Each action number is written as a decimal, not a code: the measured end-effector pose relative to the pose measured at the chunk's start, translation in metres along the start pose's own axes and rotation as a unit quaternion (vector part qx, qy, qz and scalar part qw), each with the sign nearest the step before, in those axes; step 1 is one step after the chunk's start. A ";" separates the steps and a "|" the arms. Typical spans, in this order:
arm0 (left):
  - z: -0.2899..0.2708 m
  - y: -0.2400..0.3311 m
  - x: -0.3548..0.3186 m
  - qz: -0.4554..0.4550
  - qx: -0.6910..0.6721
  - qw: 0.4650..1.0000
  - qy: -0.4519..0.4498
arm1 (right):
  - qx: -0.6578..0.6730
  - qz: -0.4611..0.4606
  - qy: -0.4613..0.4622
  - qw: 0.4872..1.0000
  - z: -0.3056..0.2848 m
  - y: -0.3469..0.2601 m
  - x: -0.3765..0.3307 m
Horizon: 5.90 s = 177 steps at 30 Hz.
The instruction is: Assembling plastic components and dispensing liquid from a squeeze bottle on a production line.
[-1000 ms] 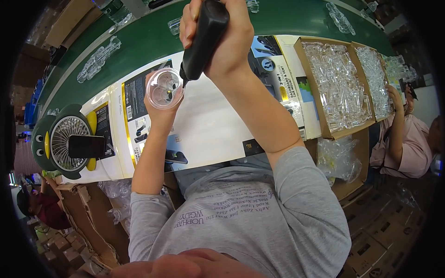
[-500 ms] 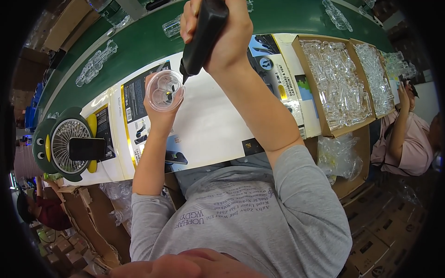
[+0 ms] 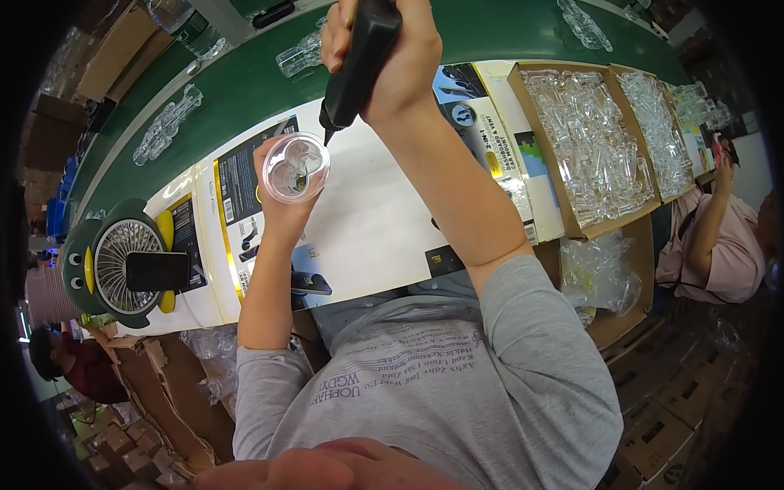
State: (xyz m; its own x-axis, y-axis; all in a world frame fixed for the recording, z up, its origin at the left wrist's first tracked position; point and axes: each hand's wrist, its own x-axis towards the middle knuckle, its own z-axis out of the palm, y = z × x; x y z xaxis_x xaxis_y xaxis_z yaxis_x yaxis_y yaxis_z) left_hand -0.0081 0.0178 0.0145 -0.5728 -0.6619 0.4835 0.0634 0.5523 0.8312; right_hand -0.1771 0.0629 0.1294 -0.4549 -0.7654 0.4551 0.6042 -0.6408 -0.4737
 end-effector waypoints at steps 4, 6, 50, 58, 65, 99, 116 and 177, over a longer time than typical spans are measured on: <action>0.000 0.003 0.000 -0.020 -0.047 0.999 -0.017 | 0.000 0.002 0.004 1.000 -0.001 -0.001 0.002; 0.000 0.001 0.000 -0.016 -0.051 0.998 -0.023 | 0.000 0.003 0.001 1.000 -0.002 -0.001 0.002; -0.013 -0.010 0.006 -0.113 -0.260 0.958 -0.035 | 0.046 0.012 -0.020 0.999 -0.005 -0.014 0.004; -0.017 -0.020 0.002 -0.135 -0.263 0.953 -0.074 | 0.075 0.025 -0.029 0.996 -0.005 -0.016 0.006; -0.020 -0.019 -0.001 -0.165 -0.271 0.943 -0.100 | 0.114 0.064 -0.038 0.991 -0.007 -0.018 0.006; -0.024 0.000 -0.001 -0.191 -0.314 0.884 -0.288 | 0.210 0.183 -0.068 0.958 -0.007 -0.011 0.007; -0.023 0.005 0.004 -0.204 -0.326 0.850 -0.361 | 0.195 0.206 -0.101 0.954 0.002 -0.008 0.003; -0.026 -0.026 0.007 -0.222 -0.313 0.893 -0.236 | -0.705 -0.097 -0.490 0.504 -0.126 0.047 0.011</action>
State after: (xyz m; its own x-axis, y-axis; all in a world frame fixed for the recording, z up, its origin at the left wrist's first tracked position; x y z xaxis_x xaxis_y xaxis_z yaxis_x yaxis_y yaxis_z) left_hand 0.0081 -0.0145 0.0031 -0.9264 -0.3758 0.0220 0.1040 -0.1994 0.9744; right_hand -0.2360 0.0162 0.0172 0.5435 -0.7257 0.4218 -0.7681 -0.6326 -0.0987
